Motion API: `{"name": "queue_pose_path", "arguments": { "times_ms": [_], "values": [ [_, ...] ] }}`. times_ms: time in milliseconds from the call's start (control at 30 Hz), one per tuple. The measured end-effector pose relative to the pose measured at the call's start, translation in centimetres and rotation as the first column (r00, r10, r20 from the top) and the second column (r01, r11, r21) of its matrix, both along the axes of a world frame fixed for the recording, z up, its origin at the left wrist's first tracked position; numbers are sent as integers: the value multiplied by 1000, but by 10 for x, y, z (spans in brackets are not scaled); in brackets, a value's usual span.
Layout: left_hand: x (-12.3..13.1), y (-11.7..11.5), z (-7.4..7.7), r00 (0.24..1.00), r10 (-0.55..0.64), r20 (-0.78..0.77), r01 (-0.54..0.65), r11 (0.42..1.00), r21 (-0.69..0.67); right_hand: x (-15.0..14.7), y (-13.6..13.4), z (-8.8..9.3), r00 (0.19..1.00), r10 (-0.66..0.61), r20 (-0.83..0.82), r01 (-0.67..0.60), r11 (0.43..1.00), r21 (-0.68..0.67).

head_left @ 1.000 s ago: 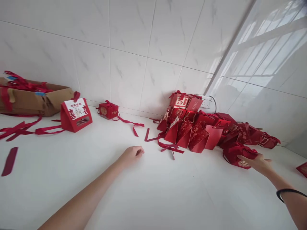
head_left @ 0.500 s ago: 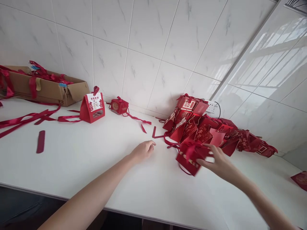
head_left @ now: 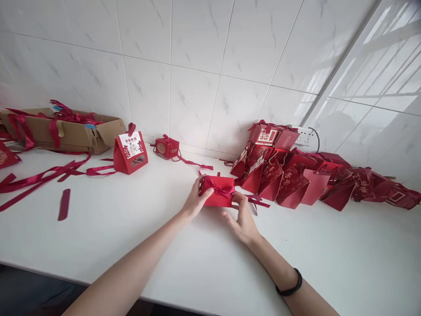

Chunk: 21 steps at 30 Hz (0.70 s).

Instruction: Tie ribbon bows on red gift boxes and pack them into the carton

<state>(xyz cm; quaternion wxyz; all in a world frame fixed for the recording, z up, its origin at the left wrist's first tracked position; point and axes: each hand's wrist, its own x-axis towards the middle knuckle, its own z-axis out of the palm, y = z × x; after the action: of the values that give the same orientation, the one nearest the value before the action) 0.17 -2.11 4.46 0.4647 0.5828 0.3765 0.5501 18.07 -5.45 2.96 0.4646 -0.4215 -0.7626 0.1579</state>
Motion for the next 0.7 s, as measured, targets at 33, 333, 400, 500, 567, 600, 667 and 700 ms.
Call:
{"name": "queue_pose_path", "arguments": {
  "times_ms": [33, 333, 400, 500, 567, 600, 667, 700],
  "values": [
    [0, 0, 1, 1000, -29, -8, 29, 1000, -9, 4, -1, 4, 1000, -5, -31, 4, 1000, -24],
    [-1, -5, 10, 978, -123, -170, 119, 992, -34, 13, -5, 29, 994, -105, -39, 107, 993, 52],
    [0, -6, 10, 974, -107, -198, 104, 994, -22, 11, -8, 32, 990, -137, -36, 139, 986, 92],
    [2, -7, 7, 984, -15, -177, 22, 999, 39, 9, -11, 35, 979, -185, -80, 191, 979, 72],
    [3, -8, 6, 988, 54, -145, -44, 996, 72, 9, -11, 36, 969, -200, -146, 204, 979, 14],
    [4, -9, 7, 986, 79, -143, -68, 994, 85, 9, -10, 36, 963, -192, -188, 190, 981, -30],
    [4, -12, 9, 977, 109, -181, -90, 990, 109, 9, -10, 37, 949, -167, -267, 137, 983, -125],
    [4, -14, 10, 970, 119, -211, -94, 988, 123, 10, -9, 38, 942, -157, -297, 112, 980, -163]
  ]
}}
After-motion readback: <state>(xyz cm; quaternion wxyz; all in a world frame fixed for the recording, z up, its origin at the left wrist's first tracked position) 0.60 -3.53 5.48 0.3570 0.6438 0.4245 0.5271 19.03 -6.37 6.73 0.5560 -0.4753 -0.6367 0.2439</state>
